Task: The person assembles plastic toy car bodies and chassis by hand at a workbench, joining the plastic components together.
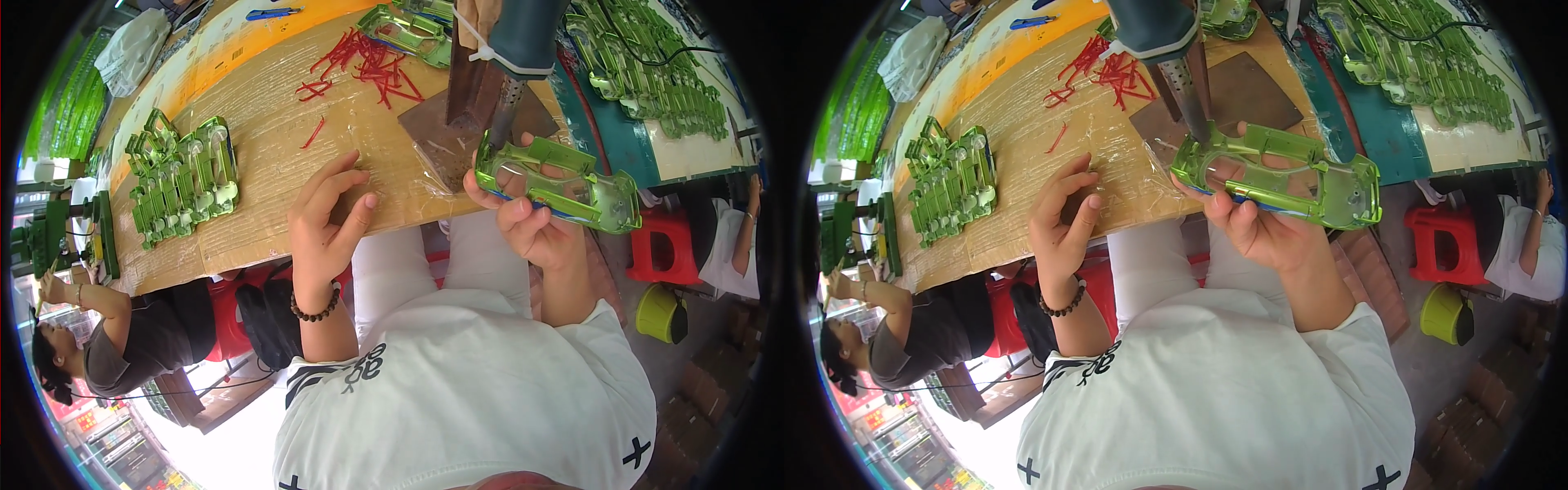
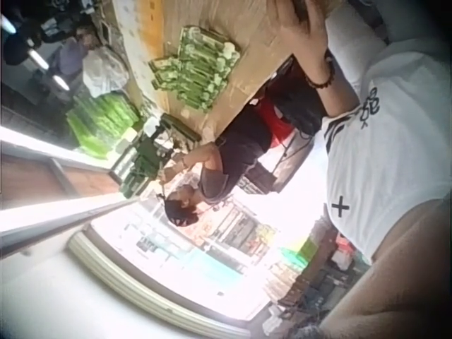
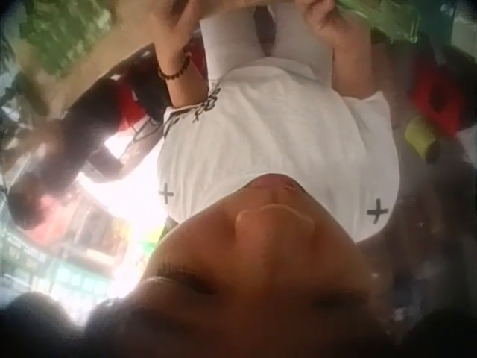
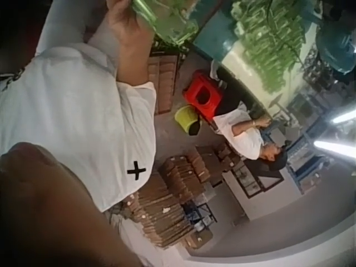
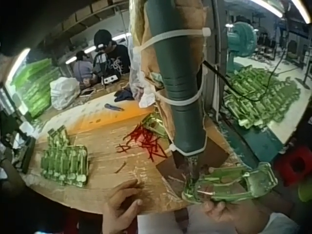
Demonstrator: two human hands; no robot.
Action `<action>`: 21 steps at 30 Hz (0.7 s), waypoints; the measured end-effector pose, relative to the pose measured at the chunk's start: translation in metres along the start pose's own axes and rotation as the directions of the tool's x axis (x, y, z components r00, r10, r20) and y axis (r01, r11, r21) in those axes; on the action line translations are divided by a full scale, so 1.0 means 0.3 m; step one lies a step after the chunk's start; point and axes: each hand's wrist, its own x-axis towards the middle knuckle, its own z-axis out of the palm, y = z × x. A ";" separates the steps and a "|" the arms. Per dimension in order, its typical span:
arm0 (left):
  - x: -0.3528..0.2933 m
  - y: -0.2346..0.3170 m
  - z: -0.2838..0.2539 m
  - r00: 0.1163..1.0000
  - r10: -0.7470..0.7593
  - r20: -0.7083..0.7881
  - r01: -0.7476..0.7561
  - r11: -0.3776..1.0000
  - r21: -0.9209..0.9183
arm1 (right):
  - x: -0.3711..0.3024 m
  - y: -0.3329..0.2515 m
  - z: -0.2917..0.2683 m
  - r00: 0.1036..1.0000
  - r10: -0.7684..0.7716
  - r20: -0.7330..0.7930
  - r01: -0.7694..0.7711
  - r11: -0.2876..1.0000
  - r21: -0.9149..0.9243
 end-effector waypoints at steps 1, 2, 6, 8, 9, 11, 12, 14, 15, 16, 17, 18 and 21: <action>0.000 -0.001 0.001 1.000 -0.003 0.001 0.003 1.000 0.000 | -0.002 -0.002 -0.002 1.000 -0.001 0.007 0.001 1.000 0.000; 0.001 0.000 0.001 1.000 0.000 0.002 0.000 1.000 0.000 | -0.004 -0.003 -0.004 1.000 -0.002 0.014 0.002 1.000 0.000; 0.002 0.002 -0.001 1.000 0.005 0.004 -0.005 1.000 0.002 | -0.012 -0.007 -0.012 1.000 -0.019 0.007 0.019 1.000 -0.016; 0.002 0.001 -0.002 1.000 0.009 0.002 -0.009 1.000 0.002 | -0.011 -0.014 -0.017 0.999 0.019 0.027 -0.019 1.000 0.002; 0.001 0.000 -0.002 1.000 0.011 0.000 -0.011 1.000 0.009 | -0.009 -0.015 -0.017 0.999 0.020 0.029 -0.020 1.000 0.002; 0.000 -0.003 0.002 1.000 0.017 0.001 -0.017 1.000 0.015 | -0.009 -0.016 -0.023 1.000 -0.029 0.004 0.029 1.000 -0.005; -0.001 -0.004 0.003 1.000 0.013 -0.002 -0.013 1.000 0.014 | -0.006 -0.024 -0.025 0.999 -0.032 0.007 0.032 0.999 -0.006; 0.002 -0.001 0.004 1.000 0.013 -0.003 -0.013 1.000 0.012 | 0.001 -0.042 -0.023 0.995 -0.102 -0.008 0.100 0.984 -0.147; 0.002 0.001 0.004 1.000 0.016 -0.001 -0.016 1.000 0.021 | 0.003 -0.040 -0.018 0.994 -0.105 -0.005 0.103 0.984 -0.149; 0.002 0.003 0.003 1.000 0.018 0.000 -0.018 0.999 0.031 | 0.007 -0.036 -0.009 0.987 -0.157 -0.045 0.144 0.968 -0.206; 0.003 0.006 0.003 1.000 0.020 0.000 -0.020 0.999 0.031 | 0.009 -0.033 -0.002 0.974 -0.210 -0.082 0.182 0.947 -0.263; 0.004 0.008 0.002 1.000 0.005 0.004 -0.005 1.000 0.025 | 0.009 -0.034 0.002 0.974 -0.211 -0.080 0.183 0.947 -0.264; 0.002 0.005 0.002 1.000 0.004 0.000 -0.004 1.000 0.024 | 0.009 -0.031 0.011 0.969 -0.240 -0.052 0.214 0.930 -0.298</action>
